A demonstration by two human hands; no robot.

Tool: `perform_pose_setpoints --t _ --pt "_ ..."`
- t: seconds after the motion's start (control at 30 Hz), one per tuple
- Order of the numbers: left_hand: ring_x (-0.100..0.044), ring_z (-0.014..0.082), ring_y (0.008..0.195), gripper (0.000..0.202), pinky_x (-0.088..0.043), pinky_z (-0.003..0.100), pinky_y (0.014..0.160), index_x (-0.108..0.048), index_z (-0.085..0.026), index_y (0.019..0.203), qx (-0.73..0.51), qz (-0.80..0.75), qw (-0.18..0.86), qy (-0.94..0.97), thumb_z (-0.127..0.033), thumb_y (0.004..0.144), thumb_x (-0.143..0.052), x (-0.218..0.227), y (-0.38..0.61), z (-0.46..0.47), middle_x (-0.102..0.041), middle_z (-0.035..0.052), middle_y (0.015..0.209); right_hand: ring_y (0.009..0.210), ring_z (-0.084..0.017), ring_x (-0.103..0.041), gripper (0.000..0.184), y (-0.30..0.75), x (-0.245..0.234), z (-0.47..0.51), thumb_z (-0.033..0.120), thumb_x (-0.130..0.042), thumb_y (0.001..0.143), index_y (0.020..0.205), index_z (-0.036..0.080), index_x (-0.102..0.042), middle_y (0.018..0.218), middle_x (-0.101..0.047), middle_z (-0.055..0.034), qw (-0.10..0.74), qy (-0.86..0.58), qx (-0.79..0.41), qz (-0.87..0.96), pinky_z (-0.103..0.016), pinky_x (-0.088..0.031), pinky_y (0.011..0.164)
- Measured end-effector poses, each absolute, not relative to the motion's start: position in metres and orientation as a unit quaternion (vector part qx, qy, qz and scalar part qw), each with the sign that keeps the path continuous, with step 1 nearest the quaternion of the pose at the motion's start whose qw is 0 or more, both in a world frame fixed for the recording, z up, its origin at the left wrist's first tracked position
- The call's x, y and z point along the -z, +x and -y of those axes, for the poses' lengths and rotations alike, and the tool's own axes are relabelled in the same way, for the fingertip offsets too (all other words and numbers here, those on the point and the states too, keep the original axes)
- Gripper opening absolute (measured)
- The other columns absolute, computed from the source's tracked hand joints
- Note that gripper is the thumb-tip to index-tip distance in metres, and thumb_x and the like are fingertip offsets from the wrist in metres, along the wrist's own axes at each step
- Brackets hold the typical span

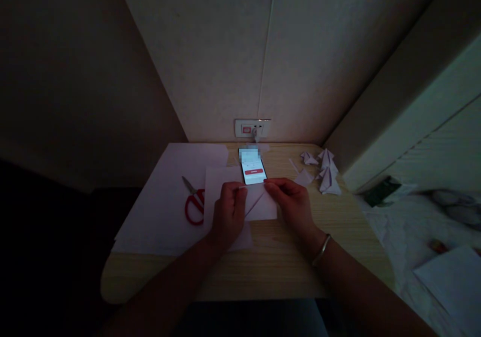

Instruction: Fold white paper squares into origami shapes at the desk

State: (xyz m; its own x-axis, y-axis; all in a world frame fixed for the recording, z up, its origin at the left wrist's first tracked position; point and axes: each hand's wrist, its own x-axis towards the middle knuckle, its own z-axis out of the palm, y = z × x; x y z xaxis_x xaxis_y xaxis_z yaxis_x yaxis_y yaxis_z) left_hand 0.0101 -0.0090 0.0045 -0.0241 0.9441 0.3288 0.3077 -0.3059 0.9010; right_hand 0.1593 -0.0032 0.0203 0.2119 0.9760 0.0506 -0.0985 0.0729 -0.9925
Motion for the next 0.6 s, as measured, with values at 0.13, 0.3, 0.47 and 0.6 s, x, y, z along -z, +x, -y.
perform_pose_setpoints --t 0.13,0.3,0.47,0.6 --pt "-0.056 0.0109 0.06 0.019 -0.042 0.022 0.056 -0.049 -0.019 0.104 -0.51 -0.463 0.317 0.652 -0.028 0.089 -0.044 -0.002 0.009 0.011 -0.061 0.0004 0.072 0.061 -0.014 -0.057 0.016 0.162 -0.015 0.0 0.035 -0.073 0.065 0.074 0.022 -0.072 0.07 -0.069 -0.0004 0.591 -0.501 -0.475 0.418 -0.025 -0.045 0.056" --pt "-0.061 0.0131 0.076 0.022 -0.047 0.024 0.07 -0.062 -0.019 0.098 -0.441 -0.436 0.34 0.707 -0.027 0.087 -0.045 -0.012 0.009 0.01 -0.069 0.0044 0.09 0.063 -0.014 -0.058 0.016 0.167 -0.014 -0.001 0.035 -0.072 0.066 0.077 0.023 -0.072 0.073 -0.07 0.0 0.596 -0.507 -0.463 0.417 -0.026 -0.046 0.059" --pt "-0.059 0.0116 0.068 0.028 -0.045 0.022 0.064 -0.064 -0.019 0.107 -0.458 -0.453 0.359 0.675 -0.03 0.086 -0.048 -0.012 0.01 0.008 -0.069 0.0025 0.082 0.063 -0.015 -0.058 0.021 0.168 -0.013 -0.001 0.036 -0.071 0.068 0.084 0.024 -0.071 0.075 -0.069 -0.0003 0.593 -0.483 -0.482 0.427 -0.026 -0.046 0.058" --pt "-0.041 0.0075 0.048 0.03 -0.035 0.018 0.049 -0.062 -0.02 0.111 -0.469 -0.447 0.357 0.672 -0.03 0.086 -0.049 -0.008 0.009 0.009 -0.052 -0.0048 0.055 0.062 -0.014 -0.058 0.017 0.167 -0.014 0.001 0.035 -0.073 0.067 0.078 0.023 -0.07 0.072 -0.069 0.0003 0.597 -0.462 -0.499 0.426 -0.026 -0.046 0.057"
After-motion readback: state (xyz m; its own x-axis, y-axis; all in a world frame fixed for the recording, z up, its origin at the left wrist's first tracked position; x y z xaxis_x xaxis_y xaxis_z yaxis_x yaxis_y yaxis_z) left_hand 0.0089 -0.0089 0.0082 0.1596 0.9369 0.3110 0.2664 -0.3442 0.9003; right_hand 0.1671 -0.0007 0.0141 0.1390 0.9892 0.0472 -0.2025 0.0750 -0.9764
